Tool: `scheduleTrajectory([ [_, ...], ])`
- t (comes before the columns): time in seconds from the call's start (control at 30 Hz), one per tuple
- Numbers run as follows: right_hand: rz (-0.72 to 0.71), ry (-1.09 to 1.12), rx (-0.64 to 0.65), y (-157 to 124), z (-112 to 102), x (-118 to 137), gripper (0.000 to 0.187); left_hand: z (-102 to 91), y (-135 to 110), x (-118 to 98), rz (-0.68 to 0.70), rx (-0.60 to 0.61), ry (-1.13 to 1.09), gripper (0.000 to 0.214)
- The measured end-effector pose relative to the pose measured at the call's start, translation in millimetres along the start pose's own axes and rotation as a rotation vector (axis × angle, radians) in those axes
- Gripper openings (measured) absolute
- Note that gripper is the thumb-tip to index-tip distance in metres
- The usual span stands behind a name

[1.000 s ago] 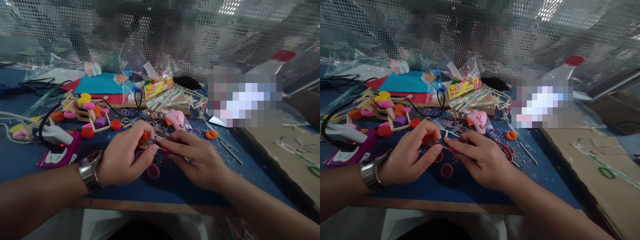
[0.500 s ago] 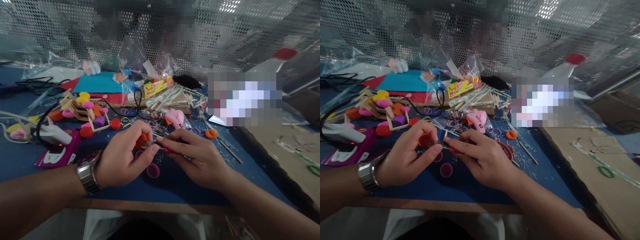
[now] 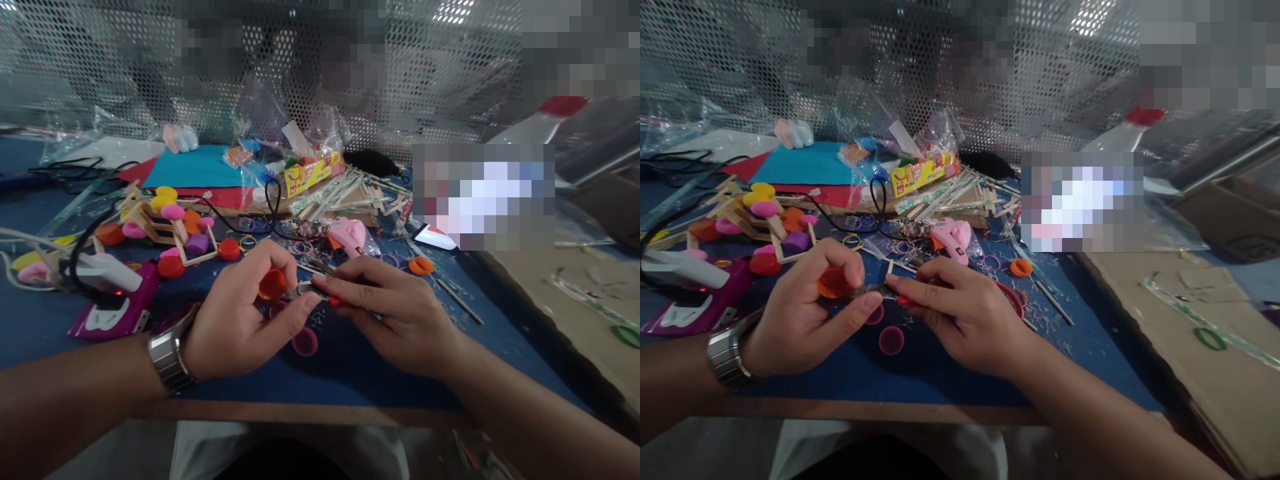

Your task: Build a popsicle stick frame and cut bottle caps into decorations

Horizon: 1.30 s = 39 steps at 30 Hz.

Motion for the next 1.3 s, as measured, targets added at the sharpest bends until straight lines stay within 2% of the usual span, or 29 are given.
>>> scheduleTrajectory([
  [0.2, 0.025, 0.007, 0.006, -1, 2, -4, 0.032, 3.3, 0, 5, -0.031, 0.025, 0.036, 0.012],
  [0.47, 0.036, 0.024, 0.023, -3, 7, -4, 0.035, 9.0, -2, 8, -0.066, 0.122, 0.022, 0.008],
  [0.6, 0.05, 0.029, 0.038, -2, 7, -3, 0.036, 9.4, -1, 8, -0.087, 0.136, -0.058, 0.011],
  [0.77, 0.106, 0.058, 0.024, 0, 6, -4, 0.036, 10.1, -1, 17, -0.208, 0.152, -0.276, 0.026],
  [1.07, 0.196, 0.225, 0.049, 4, 6, -5, 0.019, 10.8, -1, 16, -0.225, 0.145, -0.325, 0.027],
  [1.17, 0.215, 0.262, 0.086, 7, 6, -5, 0.022, 12.1, -1, 16, -0.256, 0.164, -0.358, 0.028],
  [1.3, 0.219, 0.277, 0.059, 9, 5, -3, 0.021, 14.4, -1, 17, -0.339, 0.227, -0.476, 0.028],
])
Point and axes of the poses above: each hand's wrist, its own y-axis towards the middle knuckle, its own z-axis out of the palm, x = y × z, the point moved 5 cm from there along y, towards the middle knuckle, and after that the axes turned 11 degrees about -z, right-handed, at the moved point
